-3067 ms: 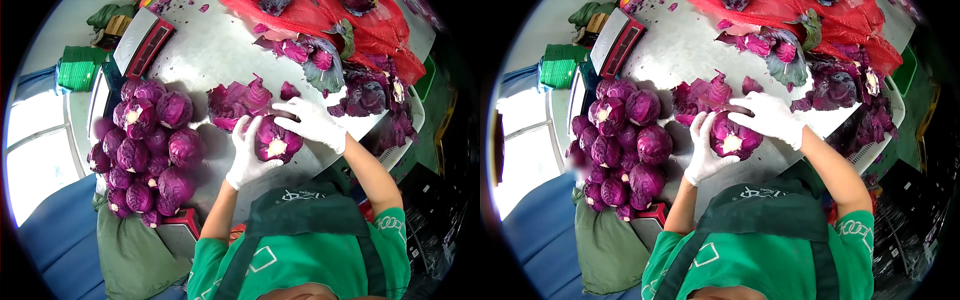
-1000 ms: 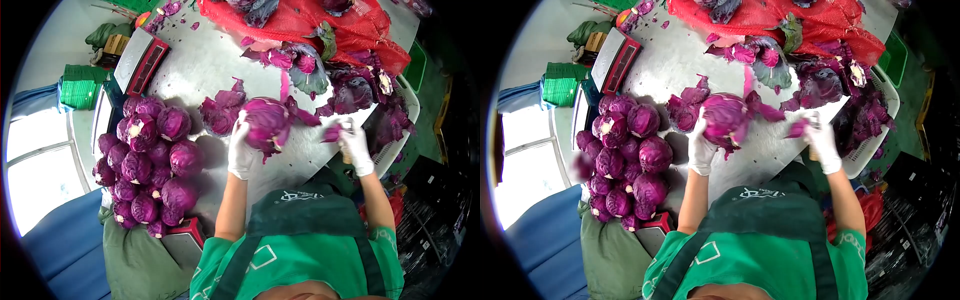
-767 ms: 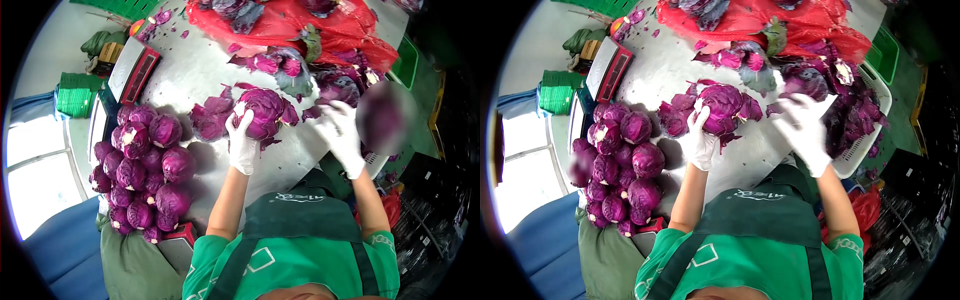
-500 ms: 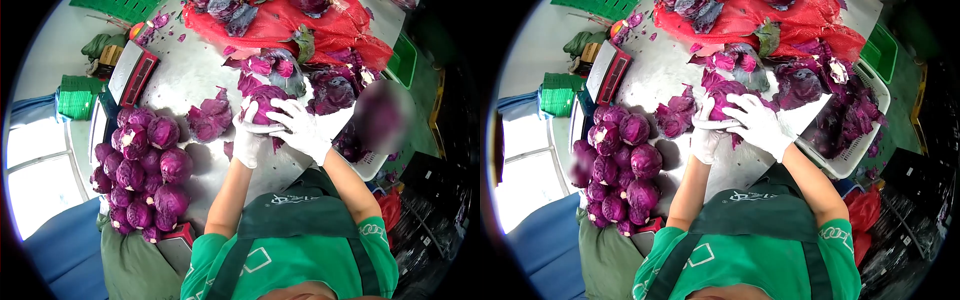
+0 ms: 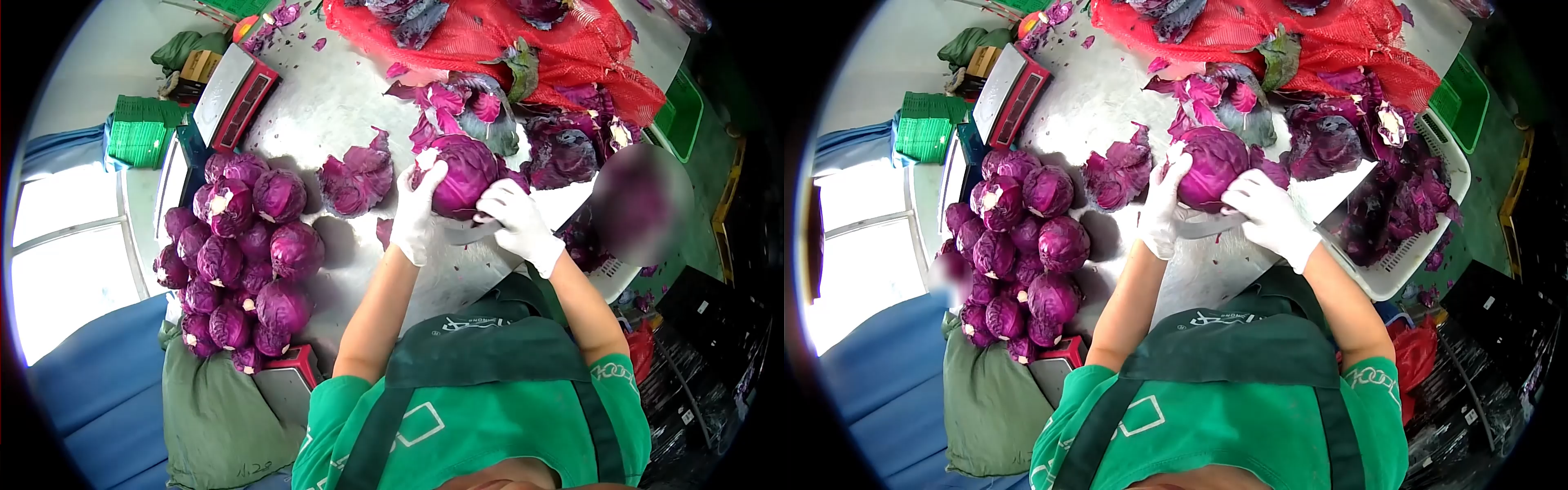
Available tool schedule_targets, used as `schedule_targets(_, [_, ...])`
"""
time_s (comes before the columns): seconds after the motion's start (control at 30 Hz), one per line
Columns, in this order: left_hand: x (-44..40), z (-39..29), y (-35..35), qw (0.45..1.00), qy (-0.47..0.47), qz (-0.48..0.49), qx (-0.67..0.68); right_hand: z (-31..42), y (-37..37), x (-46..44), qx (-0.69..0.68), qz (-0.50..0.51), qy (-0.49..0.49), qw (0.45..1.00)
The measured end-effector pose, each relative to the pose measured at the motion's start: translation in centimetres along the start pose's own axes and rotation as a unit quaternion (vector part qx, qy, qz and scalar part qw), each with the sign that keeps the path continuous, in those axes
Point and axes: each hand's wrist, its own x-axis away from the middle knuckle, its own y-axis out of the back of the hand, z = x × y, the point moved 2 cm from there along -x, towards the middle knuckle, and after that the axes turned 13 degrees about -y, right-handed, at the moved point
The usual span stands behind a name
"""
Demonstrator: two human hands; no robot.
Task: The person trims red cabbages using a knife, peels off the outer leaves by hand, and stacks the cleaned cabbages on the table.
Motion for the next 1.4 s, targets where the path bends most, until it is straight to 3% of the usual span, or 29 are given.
schedule_targets(0.03, [0.4, -2.5, -0.8, 1.000, -0.001, 0.000, 0.001, -1.0, -0.2, 1.1, -0.007, -0.037, -0.007, 0.999])
schedule_targets(0.07, [1.0, -4.9, -1.5, 0.991, 0.094, 0.019, 0.093, -2.4, 0.2, 2.5, -0.003, 0.006, -0.066, 0.998])
schedule_targets(0.1, [1.6, -6.6, -2.0, 0.964, 0.189, 0.039, 0.183, -5.5, -0.8, 4.7, 0.025, -0.029, -0.096, 0.995])
schedule_targets(0.17, [1.1, -6.9, -1.2, 0.945, 0.227, 0.040, 0.234, -6.1, 1.4, 6.6, -0.092, -0.057, -0.283, 0.953])
schedule_targets(0.23, [1.2, -6.6, -0.6, 0.948, 0.196, 0.070, 0.241, -11.4, 3.0, 8.4, -0.094, -0.142, -0.357, 0.919])
schedule_targets(0.3, [0.8, -5.9, -0.3, 0.953, 0.186, 0.089, 0.222, -10.2, 7.9, 6.8, 0.096, -0.223, -0.334, 0.911])
schedule_targets(0.33, [0.8, -5.6, -0.3, 0.958, 0.172, 0.105, 0.206, -8.2, 9.3, 5.5, 0.128, -0.240, -0.309, 0.912])
schedule_targets(0.43, [1.0, -5.3, -0.4, 0.972, 0.149, 0.106, 0.149, -3.6, 8.5, 1.6, 0.044, -0.153, -0.302, 0.940])
schedule_targets(0.5, [1.5, -4.3, 0.2, 0.978, 0.126, 0.114, 0.124, -2.7, 3.6, -0.1, -0.258, -0.085, -0.377, 0.886])
schedule_targets(0.57, [2.2, -3.8, 0.8, 0.993, 0.002, 0.109, 0.052, -1.8, 0.6, -2.0, -0.314, -0.012, -0.406, 0.858])
schedule_targets(0.63, [3.5, -4.1, 1.1, 0.993, 0.019, 0.094, 0.061, -1.1, -0.8, -2.5, -0.315, 0.010, -0.408, 0.857])
schedule_targets(0.7, [5.2, -5.2, -0.1, 0.995, -0.056, 0.027, -0.081, -1.1, -1.9, -2.0, -0.338, 0.018, -0.393, 0.855])
schedule_targets(0.73, [5.7, -5.5, -0.7, 0.977, -0.122, 0.065, -0.165, -1.0, -2.3, -1.8, -0.341, 0.014, -0.373, 0.863])
schedule_targets(0.77, [6.3, -5.4, -1.3, 0.974, -0.085, 0.027, -0.210, -0.8, -2.6, -1.5, -0.343, 0.016, -0.364, 0.866])
schedule_targets(0.8, [6.2, -4.9, -1.5, 0.967, -0.111, 0.012, -0.231, -0.6, -2.8, -1.3, -0.345, 0.018, -0.355, 0.869])
schedule_targets(0.87, [6.1, -4.8, -2.2, 0.960, -0.138, -0.001, -0.243, -0.4, -2.7, -1.4, -0.180, -0.038, -0.346, 0.920])
schedule_targets(1.0, [5.6, -4.4, -2.2, 0.933, -0.182, 0.019, -0.311, 0.4, -1.3, -1.1, -0.107, -0.028, -0.365, 0.924])
schedule_targets(1.1, [5.6, -3.9, -1.9, 0.934, -0.192, 0.019, -0.301, 0.3, -0.9, -0.4, -0.100, -0.059, -0.364, 0.924])
schedule_targets(1.2, [5.3, -5.0, -1.1, 0.963, -0.134, -0.002, -0.233, -6.2, -1.7, 2.7, -0.126, -0.097, -0.432, 0.888])
schedule_targets(1.27, [4.5, -4.1, 1.0, 0.975, -0.141, 0.023, -0.169, -8.5, -1.2, 3.1, -0.078, -0.132, -0.405, 0.901])
schedule_targets(1.3, [4.5, -4.5, 0.9, 0.975, -0.143, 0.019, -0.169, -6.2, 1.0, 1.9, -0.073, -0.163, -0.359, 0.916])
schedule_targets(1.4, [4.4, -5.6, 0.1, 0.947, -0.149, 0.113, -0.261, 0.5, 3.0, -2.0, -0.096, -0.058, -0.292, 0.950])
